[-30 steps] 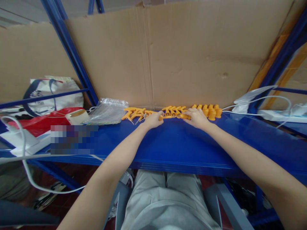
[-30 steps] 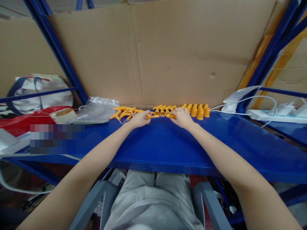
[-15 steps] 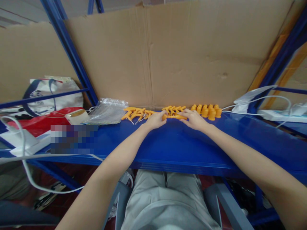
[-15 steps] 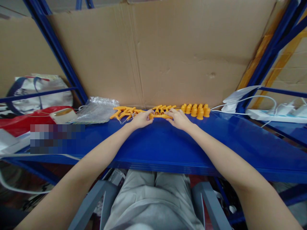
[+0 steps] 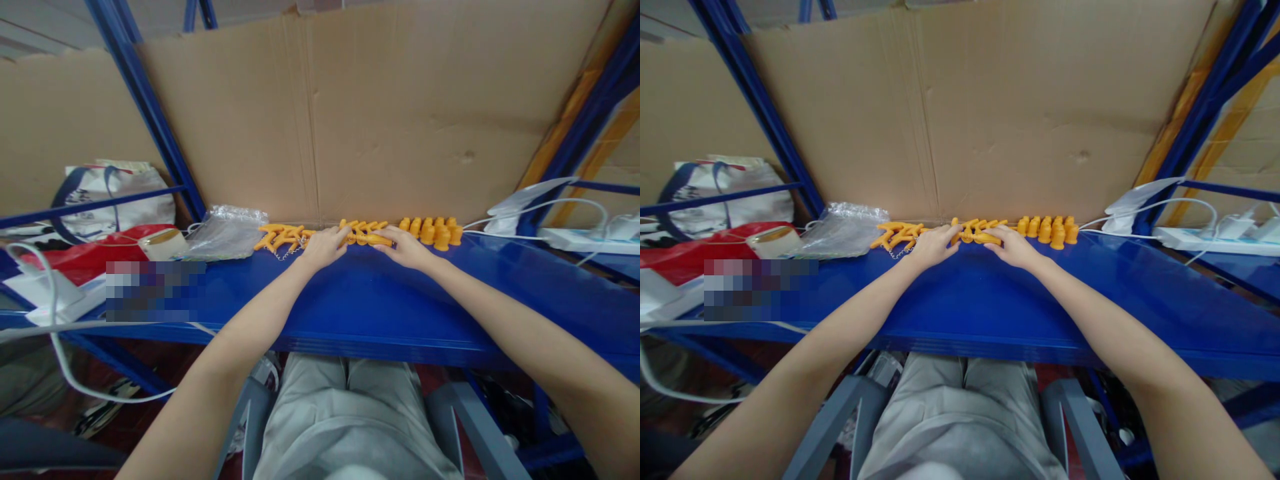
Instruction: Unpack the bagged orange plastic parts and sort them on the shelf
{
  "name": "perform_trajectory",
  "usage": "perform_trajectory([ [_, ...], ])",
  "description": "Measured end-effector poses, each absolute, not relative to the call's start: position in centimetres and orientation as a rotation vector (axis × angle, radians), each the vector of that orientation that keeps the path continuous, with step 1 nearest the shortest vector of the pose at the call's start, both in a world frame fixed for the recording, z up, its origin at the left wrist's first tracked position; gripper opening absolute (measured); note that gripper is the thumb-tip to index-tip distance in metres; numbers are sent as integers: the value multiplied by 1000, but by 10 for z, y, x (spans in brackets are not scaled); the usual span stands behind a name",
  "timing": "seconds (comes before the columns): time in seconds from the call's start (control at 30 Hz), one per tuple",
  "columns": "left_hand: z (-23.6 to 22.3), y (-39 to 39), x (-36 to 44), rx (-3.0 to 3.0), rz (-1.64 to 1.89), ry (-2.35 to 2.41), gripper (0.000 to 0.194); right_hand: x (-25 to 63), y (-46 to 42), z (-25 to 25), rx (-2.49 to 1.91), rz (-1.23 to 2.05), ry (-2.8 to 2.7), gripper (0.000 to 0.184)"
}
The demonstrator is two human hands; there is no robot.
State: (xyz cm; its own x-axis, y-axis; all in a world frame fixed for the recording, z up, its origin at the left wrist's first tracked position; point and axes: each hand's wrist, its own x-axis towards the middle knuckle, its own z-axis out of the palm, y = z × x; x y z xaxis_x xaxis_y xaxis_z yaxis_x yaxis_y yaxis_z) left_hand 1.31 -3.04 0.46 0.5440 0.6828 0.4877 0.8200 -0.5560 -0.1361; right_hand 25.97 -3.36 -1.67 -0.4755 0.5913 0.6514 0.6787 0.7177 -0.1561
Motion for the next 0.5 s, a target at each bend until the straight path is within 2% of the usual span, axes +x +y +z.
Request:
perform_trajectory([
  [0.17, 0, -25, 13, -2452, -679, -1257, 41, 259, -31, -17, -954, -97, -2206, 36],
  [0.37, -1, -24, 11, -2530, -761, -1226, 29, 263, -29, -19, -1001, -145, -2238, 36],
  [0.5, 1, -25, 11, -2542, -790, -1253, 30, 261, -33, -18, -1022, -171, -2243, 39],
])
